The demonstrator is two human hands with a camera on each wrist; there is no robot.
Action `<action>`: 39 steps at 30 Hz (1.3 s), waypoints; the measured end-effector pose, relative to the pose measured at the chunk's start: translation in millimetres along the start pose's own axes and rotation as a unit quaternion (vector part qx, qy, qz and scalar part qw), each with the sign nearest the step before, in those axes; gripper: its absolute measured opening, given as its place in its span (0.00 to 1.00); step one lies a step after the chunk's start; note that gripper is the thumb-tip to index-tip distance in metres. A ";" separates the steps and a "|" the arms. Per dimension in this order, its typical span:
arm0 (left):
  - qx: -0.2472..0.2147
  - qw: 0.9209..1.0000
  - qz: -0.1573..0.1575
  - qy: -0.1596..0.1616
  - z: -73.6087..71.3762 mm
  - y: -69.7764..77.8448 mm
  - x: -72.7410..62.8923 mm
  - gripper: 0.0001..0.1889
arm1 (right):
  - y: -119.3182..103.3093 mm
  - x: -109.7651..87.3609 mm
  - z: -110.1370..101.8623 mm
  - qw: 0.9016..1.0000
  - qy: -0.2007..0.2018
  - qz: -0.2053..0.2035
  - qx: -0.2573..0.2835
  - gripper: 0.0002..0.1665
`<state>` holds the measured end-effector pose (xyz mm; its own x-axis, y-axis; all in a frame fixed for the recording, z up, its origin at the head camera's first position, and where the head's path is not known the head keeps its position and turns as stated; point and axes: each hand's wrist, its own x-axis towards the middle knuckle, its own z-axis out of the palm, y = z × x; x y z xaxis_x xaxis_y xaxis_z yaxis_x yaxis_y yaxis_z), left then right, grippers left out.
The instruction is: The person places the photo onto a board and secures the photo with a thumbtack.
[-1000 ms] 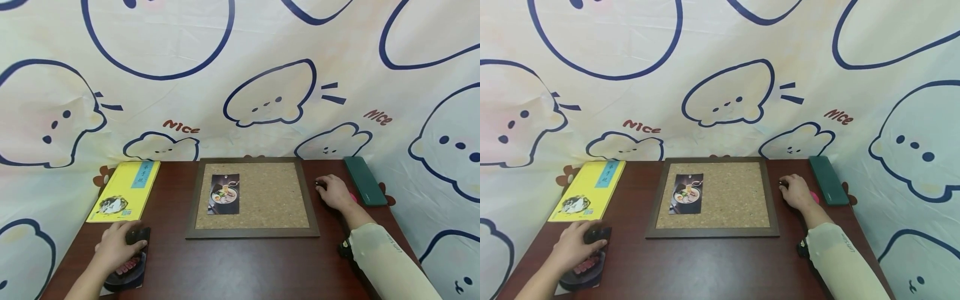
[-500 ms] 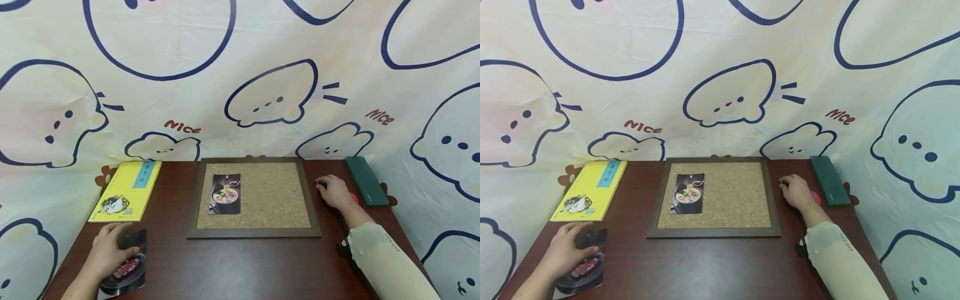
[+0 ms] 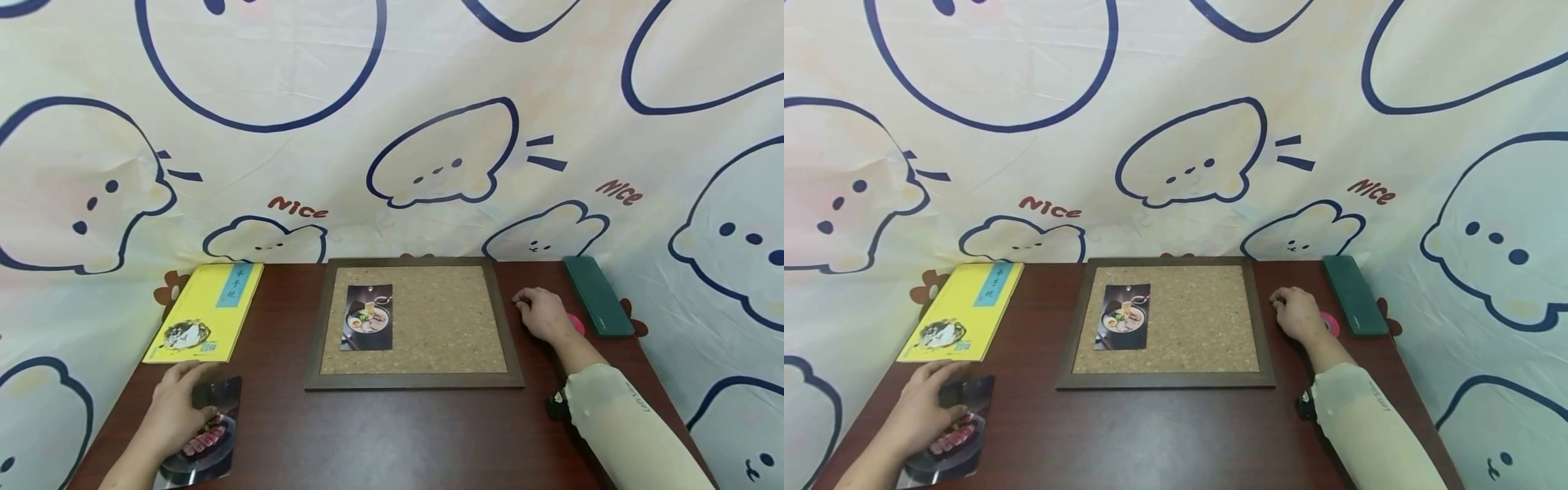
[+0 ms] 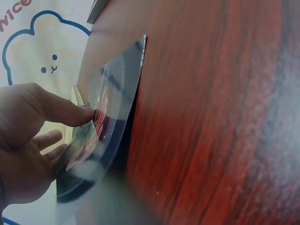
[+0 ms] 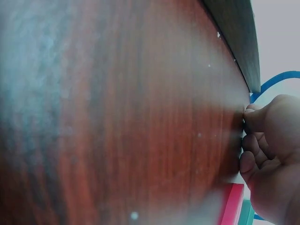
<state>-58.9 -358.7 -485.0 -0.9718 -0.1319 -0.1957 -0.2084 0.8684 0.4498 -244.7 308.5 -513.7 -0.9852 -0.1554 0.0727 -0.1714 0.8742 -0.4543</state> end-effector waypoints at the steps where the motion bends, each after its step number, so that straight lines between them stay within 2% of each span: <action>1: 0.001 1.000 0.002 0.003 0.6 -0.2 -0.4 0.43 | 0.0 -0.2 0.2 1.000 0.000 0.001 0.001 0.10; 4: -0.001 1.000 -0.004 0.006 1.2 -0.5 -0.4 0.44 | -0.3 -0.5 0.6 1.000 -0.001 0.002 0.006 0.10; 9: -0.001 0.999 -0.034 -0.014 -0.3 0.7 2.6 0.43 | 0.1 -1.6 1.0 1.000 0.007 0.005 0.011 0.10; 15: 0.022 1.000 -0.014 -0.011 -0.4 -0.6 4.9 0.33 | 0.0 -2.3 2.3 1.000 0.013 -0.003 0.012 0.09; 18: 0.015 1.000 -0.004 -0.004 0.2 -0.4 5.4 0.30 | -1.7 -1.9 3.1 1.000 0.016 -0.007 0.014 0.09; 24: -0.016 0.999 0.026 0.010 -0.2 0.6 4.2 0.27 | -9.3 -3.0 3.0 1.000 0.021 -0.015 0.018 0.09; 26: -0.049 0.999 0.018 -0.005 -2.6 3.6 2.9 0.28 | -12.4 -4.6 2.6 0.999 0.023 -0.018 0.017 0.09; 28: -0.085 0.996 -0.003 -0.028 -5.9 8.3 2.2 0.29 | -15.9 -6.1 2.0 0.999 0.028 -0.020 0.016 0.09; 31: -0.139 0.988 -0.028 -0.058 -10.0 16.2 1.9 0.32 | -19.8 -7.8 1.4 0.999 0.034 -0.018 0.018 0.10; 33: -0.159 0.985 -0.029 -0.064 -11.7 20.8 1.9 0.32 | -22.3 -8.9 1.0 0.999 0.036 -0.016 0.021 0.10; 36: -0.167 0.984 -0.010 -0.060 -13.2 25.9 2.5 0.32 | -25.0 -10.4 0.5 0.999 0.036 -0.018 0.025 0.10; 39: -0.147 0.987 0.010 -0.056 -14.9 29.1 5.7 0.32 | -27.8 -11.1 0.0 0.999 0.035 -0.020 0.030 0.10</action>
<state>-72.2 -341.3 -460.1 -0.9612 -0.0488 -0.2714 -0.2286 0.6914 0.6853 -229.0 285.9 -501.9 -0.9759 -0.1552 0.1535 -0.2123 0.8382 -0.5023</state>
